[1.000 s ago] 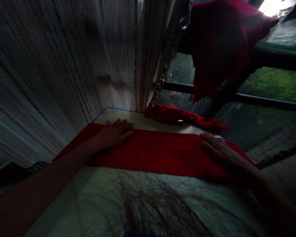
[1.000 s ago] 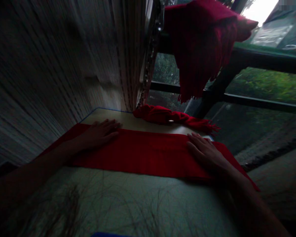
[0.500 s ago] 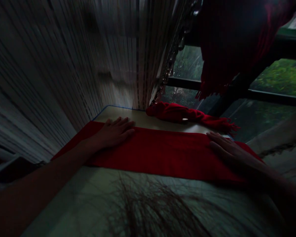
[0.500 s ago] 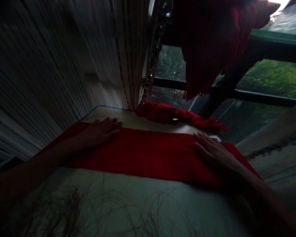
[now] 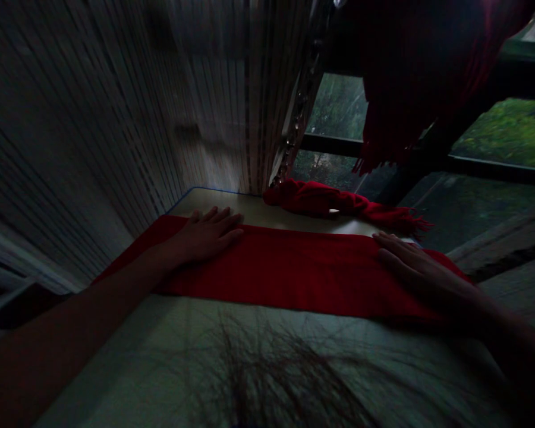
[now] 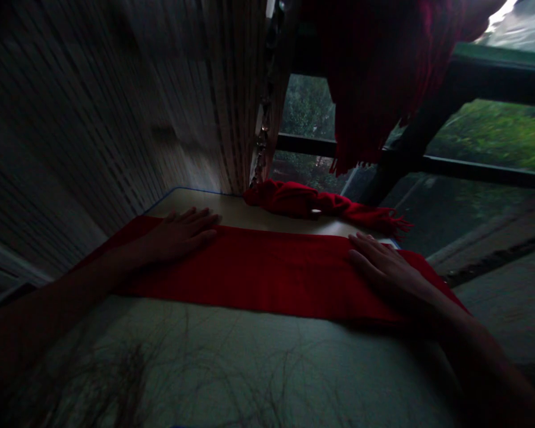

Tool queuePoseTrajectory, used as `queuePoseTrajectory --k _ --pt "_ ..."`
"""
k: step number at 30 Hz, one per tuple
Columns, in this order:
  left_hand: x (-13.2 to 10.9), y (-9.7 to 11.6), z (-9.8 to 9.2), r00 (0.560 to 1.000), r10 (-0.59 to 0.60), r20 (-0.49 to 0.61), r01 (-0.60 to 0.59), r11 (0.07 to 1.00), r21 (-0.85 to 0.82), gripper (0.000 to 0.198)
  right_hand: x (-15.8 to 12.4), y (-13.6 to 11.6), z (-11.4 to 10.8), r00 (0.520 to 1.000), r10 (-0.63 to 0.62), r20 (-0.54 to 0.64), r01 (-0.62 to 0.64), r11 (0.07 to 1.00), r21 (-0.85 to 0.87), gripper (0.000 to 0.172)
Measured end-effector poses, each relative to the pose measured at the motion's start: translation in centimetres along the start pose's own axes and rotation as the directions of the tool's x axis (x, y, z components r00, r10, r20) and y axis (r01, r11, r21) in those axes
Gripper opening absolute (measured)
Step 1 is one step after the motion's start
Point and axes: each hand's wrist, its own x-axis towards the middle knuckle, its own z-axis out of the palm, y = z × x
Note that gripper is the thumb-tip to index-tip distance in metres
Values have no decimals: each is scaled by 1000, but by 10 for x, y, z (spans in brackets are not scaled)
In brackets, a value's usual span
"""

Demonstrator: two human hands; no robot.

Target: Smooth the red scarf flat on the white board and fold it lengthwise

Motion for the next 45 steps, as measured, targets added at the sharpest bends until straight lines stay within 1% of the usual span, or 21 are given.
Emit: queuePoseTrajectory --k 10,14,20,25,33,40,45 --pt "-1 3 -3 1000 -8 8 8 1000 20 71 3 -3 -1 999 32 16 -32 999 10 83" --pt "-1 3 -3 1000 -12 18 12 1000 17 72 3 -1 0 1000 11 2 -11 1000 24 85" --pt "-1 2 -2 1000 3 -5 -3 1000 2 73 3 -3 0 1000 7 -7 -7 1000 21 81" --pt "0 4 -3 1000 -10 5 10 1000 3 71 2 -2 0 999 -1 -33 1 1000 20 74" --pt "0 2 -3 1000 -3 9 3 1000 -5 74 3 -2 -1 999 36 19 -36 999 23 82" --pt "0 2 -3 1000 0 3 0 1000 20 73 1 -6 -2 1000 3 -17 -2 1000 27 78" --pt "0 1 -2 1000 3 1 -3 1000 3 72 3 -4 -1 1000 17 -14 -17 1000 16 78"
